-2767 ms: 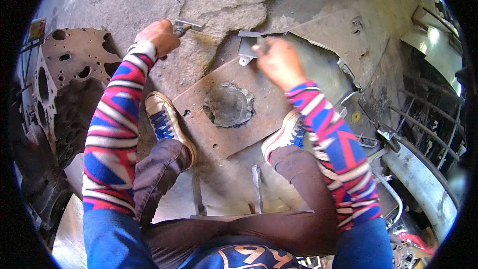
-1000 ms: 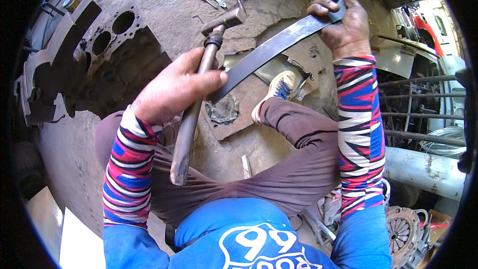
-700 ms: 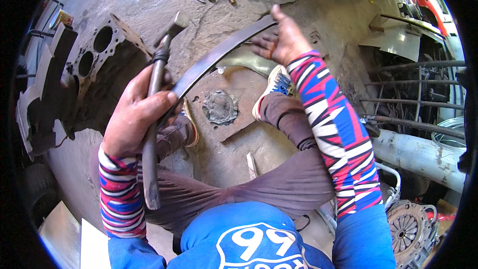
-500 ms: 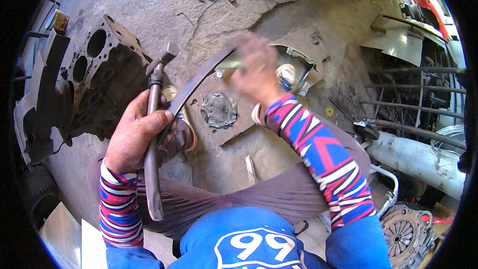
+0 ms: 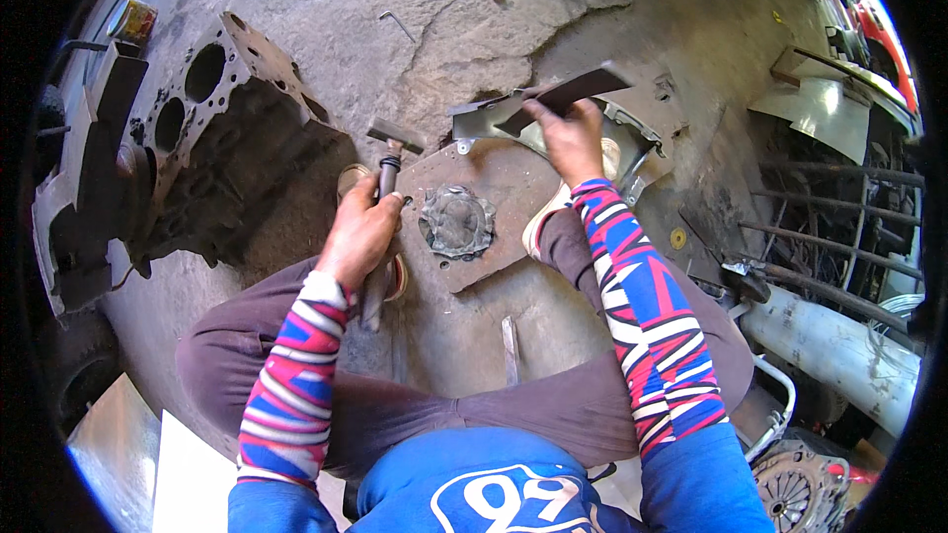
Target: The person sits on the floor and uses a hammer and metal file to shape and smooth a white car fender. They then move to a white car and use a wrench to tighten bolts on the open driver-side door hinge.
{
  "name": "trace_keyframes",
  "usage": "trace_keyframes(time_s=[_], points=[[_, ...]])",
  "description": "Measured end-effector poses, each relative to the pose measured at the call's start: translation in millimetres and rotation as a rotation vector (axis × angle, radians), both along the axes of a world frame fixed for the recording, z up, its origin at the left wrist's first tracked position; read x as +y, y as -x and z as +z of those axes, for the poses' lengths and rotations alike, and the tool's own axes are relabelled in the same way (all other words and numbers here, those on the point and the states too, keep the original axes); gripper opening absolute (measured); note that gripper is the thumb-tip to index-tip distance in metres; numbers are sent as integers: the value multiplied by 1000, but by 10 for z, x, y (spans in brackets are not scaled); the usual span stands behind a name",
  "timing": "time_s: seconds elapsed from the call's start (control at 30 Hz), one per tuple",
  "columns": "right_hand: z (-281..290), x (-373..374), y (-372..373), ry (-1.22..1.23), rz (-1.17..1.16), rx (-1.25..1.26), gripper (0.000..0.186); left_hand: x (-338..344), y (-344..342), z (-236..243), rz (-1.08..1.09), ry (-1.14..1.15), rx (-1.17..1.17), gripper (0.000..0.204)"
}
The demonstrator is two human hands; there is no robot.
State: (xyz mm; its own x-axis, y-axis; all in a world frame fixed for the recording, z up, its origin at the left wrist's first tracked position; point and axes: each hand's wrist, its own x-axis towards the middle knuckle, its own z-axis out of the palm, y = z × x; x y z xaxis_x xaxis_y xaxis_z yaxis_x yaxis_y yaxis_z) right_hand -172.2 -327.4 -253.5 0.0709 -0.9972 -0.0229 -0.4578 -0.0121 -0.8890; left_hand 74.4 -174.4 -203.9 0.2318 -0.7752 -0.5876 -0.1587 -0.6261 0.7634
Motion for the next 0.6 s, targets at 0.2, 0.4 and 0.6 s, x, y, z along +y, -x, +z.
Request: trace_keyframes(time_s=[0.2, 0.4, 0.6], points=[[-92, -261, 138, -62, 32, -86, 19, -377, 369, -1073, -14, -124, -67, 40], [-381, -350, 136, -177, 95, -42, 24, -380, 601, -1382, -12, -293, 45, 37], [-739, -254, 126, -255, 168, 27, 23, -222, 608, -1282, -29, -320, 105, 26]])
